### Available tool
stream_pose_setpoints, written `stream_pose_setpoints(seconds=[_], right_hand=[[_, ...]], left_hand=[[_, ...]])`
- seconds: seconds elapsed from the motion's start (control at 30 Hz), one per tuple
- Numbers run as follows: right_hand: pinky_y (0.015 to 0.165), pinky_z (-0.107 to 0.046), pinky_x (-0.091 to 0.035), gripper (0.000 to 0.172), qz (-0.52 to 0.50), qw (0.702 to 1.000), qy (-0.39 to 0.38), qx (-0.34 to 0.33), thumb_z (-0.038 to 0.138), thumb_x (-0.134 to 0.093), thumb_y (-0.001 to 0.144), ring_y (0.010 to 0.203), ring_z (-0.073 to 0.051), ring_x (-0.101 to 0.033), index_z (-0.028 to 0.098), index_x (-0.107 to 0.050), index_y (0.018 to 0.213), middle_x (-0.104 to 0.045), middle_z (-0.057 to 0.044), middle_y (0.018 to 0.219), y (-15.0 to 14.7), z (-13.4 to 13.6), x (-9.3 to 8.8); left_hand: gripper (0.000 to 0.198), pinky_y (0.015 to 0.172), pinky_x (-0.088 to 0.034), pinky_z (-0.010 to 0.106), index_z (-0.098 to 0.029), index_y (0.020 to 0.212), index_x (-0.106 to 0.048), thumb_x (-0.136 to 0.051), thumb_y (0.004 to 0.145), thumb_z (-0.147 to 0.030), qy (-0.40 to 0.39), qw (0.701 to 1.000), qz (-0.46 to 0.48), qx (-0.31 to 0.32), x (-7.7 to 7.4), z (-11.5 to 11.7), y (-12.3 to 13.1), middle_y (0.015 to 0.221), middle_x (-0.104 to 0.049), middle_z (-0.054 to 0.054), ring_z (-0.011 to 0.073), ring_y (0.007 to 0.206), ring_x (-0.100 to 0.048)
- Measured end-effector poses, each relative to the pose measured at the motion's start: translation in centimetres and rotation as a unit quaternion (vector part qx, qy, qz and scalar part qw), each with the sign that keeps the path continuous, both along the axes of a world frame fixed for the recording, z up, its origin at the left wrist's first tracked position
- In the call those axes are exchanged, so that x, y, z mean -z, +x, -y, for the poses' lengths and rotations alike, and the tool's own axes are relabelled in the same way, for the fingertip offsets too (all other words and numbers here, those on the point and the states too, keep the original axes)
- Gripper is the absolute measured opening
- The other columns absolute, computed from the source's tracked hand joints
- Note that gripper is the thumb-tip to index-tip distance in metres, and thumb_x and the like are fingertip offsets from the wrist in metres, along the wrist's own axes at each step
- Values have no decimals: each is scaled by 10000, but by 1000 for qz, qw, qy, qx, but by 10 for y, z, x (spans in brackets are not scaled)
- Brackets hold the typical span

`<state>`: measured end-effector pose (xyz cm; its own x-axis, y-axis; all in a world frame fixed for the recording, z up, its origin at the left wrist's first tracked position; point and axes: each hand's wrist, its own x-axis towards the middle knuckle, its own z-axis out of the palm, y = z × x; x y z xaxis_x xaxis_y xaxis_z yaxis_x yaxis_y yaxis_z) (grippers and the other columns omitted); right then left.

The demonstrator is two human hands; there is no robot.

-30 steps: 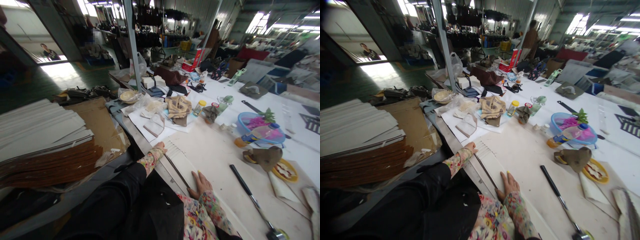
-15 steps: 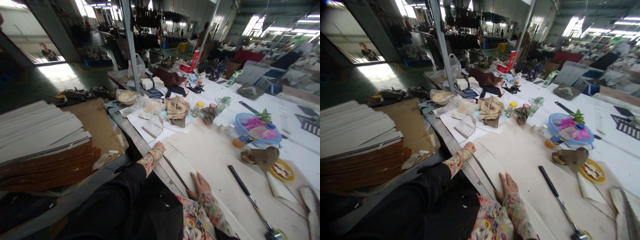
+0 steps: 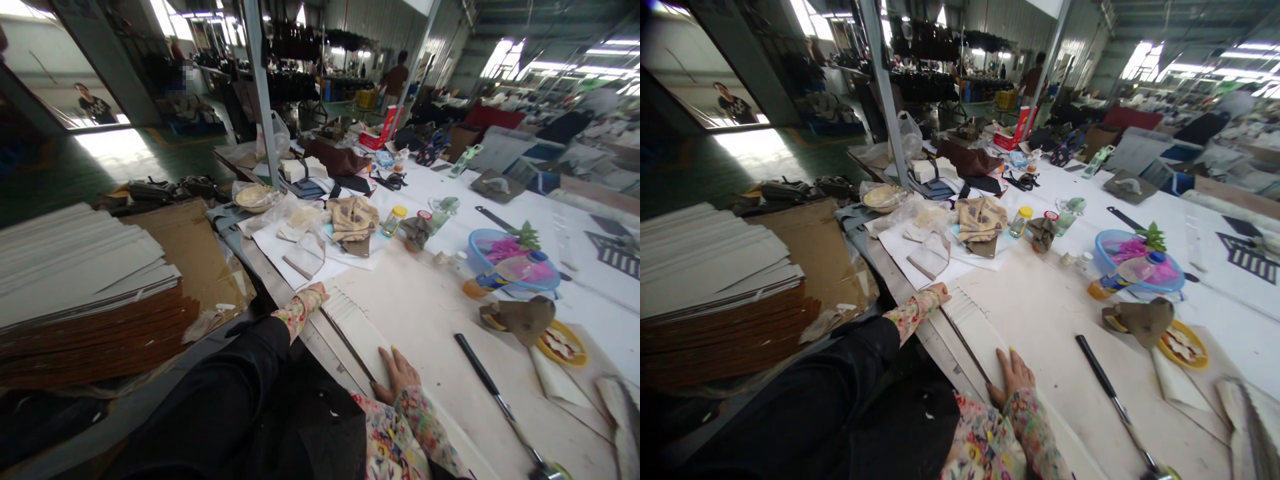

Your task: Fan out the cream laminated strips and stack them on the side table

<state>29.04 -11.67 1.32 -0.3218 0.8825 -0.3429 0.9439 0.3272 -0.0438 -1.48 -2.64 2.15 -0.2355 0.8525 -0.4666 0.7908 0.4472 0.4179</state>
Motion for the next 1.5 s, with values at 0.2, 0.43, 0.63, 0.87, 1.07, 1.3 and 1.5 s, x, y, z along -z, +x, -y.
stream_pose_setpoints(seconds=[0.2, 0.43, 0.63, 0.87, 1.07, 1.3, 1.5], right_hand=[[1005, -395, -265, 740, -12, 1000, 2, 1, 424, -543, 664, 1249, -246, -319, 263, -299, 1343, -268, -81, 1406, 1, 0, 0], [1004, -386, -263, 763, -7, 1000, -2, 9, 439, -548, 654, 1250, -242, -319, 269, -283, 1349, -269, -78, 1407, -11, -4, -5], [996, -383, -266, 762, -4, 1000, -8, 11, 439, -552, 650, 1257, -235, -301, 282, -284, 1346, -255, -75, 1413, -17, -8, -5], [1019, -408, -240, 836, -31, 999, -39, 11, 556, -566, 627, 1269, -267, -280, 286, -254, 1354, -228, -93, 1422, -12, -11, -6], [1024, -426, -248, 537, -69, 997, -17, 18, 451, -377, 808, 1269, -243, -290, 297, -333, 1321, -285, -91, 1398, -9, -15, 7], [887, -294, -405, 549, -208, 966, -78, 130, 460, -434, 758, 1009, -184, -530, 128, -445, 1194, -557, -112, 1120, 38, -35, -8], [828, -284, -416, 468, -175, 972, -78, 135, 489, -493, 725, 930, -184, -545, 165, -523, 1062, -575, -82, 1056, 48, -34, -16]], left_hand=[[165, 764, -448, 312, -114, 809, -606, -568, 770, -270, 22, 999, -23, 33, 0, -4, -2, 948, -607, 57, 153, 854, -560], [167, 704, -420, 246, -176, 851, -617, -522, 775, -291, 30, 998, -31, 40, 11, -10, -11, 888, -626, 31, 151, 809, -565], [162, 733, -416, 245, -175, 862, -595, -520, 779, -292, 33, 998, -51, 33, 20, -18, -11, 951, -609, 44, 154, 850, -555], [163, 792, -410, 294, -139, 911, -561, -503, 788, -228, 86, 990, -86, 68, 9, -13, -6, 1020, -546, 94, 186, 917, -521], [202, 899, -345, 287, -249, 980, -541, -435, 820, -183, 186, 949, -45, 252, -13, 19, 65, 1089, -522, 7, 157, 1057, -422], [226, 835, -355, 318, -273, 992, -557, -362, 880, -254, 213, 914, 8, 345, 15, 68, 114, 1048, -548, 14, 167, 982, -440], [207, 870, -333, 335, -268, 1004, -555, -409, 860, -237, 215, 924, 21, 316, 15, 71, 112, 1070, -540, 15, 170, 1013, -429]])
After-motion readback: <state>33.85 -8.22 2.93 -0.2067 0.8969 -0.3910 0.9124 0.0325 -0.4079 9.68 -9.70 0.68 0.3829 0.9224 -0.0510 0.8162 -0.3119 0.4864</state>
